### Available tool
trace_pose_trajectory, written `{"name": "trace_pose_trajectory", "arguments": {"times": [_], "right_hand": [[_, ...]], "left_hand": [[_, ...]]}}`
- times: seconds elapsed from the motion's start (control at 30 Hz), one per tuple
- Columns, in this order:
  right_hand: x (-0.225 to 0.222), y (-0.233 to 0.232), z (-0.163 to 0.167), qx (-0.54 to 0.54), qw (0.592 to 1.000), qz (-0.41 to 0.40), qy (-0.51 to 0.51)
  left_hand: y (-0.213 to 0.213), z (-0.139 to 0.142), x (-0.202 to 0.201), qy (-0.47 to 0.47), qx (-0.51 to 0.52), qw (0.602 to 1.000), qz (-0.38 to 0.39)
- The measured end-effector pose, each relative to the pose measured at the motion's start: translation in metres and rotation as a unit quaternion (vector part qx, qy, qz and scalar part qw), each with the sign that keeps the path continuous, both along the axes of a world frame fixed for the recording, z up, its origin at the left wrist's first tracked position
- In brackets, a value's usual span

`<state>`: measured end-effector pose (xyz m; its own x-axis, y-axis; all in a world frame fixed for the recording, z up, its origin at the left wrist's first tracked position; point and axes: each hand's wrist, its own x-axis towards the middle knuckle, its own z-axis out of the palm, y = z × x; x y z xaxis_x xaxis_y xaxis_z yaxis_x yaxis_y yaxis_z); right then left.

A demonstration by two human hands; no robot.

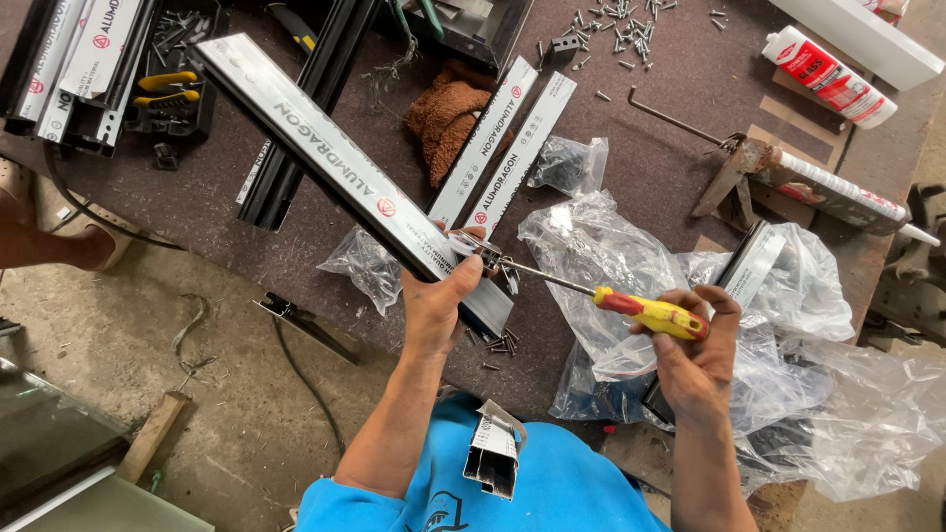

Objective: The person assembles aluminum frame components on a workbench. They handle aluminum profiles, insert corner brackets, and use a screwdriver to tighten screws. The person also applies adhesive tape to the frame edges.

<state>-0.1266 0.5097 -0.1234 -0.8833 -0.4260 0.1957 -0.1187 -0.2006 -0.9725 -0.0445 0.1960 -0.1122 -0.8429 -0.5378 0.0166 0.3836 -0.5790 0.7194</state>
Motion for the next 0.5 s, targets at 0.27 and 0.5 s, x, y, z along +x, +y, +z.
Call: {"name": "trace_pose_trajectory", "arguments": {"times": [0.27,0.5], "right_hand": [[0.001,-0.009,0.01,-0.012,1.0,0.021,-0.019],[0.008,-0.012,0.004,-0.027,0.989,0.003,-0.143]], "left_hand": [[0.0,0.0,0.002,0.002,0.01,1.0,0.005],[0.0,0.002,0.003,-0.001,0.008,1.0,0.009]]}}
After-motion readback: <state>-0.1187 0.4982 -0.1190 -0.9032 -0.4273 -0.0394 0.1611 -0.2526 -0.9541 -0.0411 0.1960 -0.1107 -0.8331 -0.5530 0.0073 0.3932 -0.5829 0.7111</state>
